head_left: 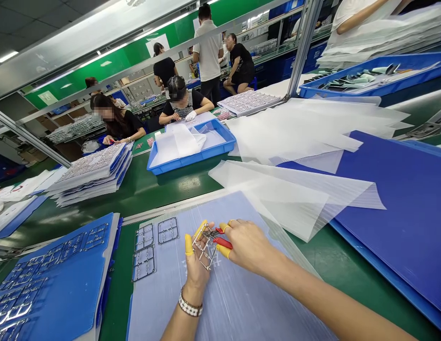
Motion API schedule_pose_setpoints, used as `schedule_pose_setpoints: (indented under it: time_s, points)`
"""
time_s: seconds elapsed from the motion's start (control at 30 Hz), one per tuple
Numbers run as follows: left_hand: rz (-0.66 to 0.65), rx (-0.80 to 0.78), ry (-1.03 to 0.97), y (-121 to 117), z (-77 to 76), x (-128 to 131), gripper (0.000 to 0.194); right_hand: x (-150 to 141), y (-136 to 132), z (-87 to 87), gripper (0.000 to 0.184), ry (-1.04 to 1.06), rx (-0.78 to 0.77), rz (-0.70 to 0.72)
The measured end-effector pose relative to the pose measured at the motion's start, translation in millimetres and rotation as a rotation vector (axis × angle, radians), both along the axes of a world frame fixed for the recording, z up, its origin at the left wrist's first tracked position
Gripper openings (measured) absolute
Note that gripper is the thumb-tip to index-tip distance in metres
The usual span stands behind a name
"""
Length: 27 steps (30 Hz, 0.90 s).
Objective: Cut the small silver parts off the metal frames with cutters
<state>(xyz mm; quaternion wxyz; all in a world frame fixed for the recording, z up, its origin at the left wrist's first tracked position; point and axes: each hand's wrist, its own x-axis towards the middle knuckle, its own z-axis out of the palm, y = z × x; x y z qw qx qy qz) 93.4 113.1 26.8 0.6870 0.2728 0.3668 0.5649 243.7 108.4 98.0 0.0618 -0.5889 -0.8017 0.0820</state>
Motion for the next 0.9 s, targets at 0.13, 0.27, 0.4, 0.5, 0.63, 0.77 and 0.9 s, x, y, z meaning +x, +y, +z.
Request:
schedule_pose_setpoints:
  time_s: [0.13,0.27,0.4,0.5,0.63,0.77,0.9]
  points:
    - [-0.005,0.008,0.011,0.1,-4.2,-0.5,0.057,-0.3,-0.3,2.0,0.032,-0.001,-0.007,0.001]
    - [-0.009,0.0,0.019,-0.2,-8.5,-1.1,0.058,-1.0,-0.4,6.2,0.03,-0.015,-0.021,0.011]
    - [-0.006,0.021,0.024,-0.9,-4.8,-0.8,0.057,-1.6,-0.3,8.6,0.03,-0.019,-0.031,0.019]
    - [-0.007,0.04,-0.005,0.5,2.2,-1.7,0.057,1.1,-2.2,8.3,0.031,-0.012,0.004,0.016]
    - [-0.012,-0.016,-0.105,7.1,9.6,-6.4,0.063,9.2,-8.6,4.9,0.031,-0.022,0.019,-0.019]
    - [-0.011,-0.055,-0.177,13.5,11.8,-10.1,0.064,13.3,-14.5,-0.4,0.031,-0.031,-0.027,-0.032]
    - [0.0,-0.05,-0.185,13.5,12.1,-8.6,0.064,9.6,-15.2,-2.4,0.028,-0.02,-0.014,-0.019]
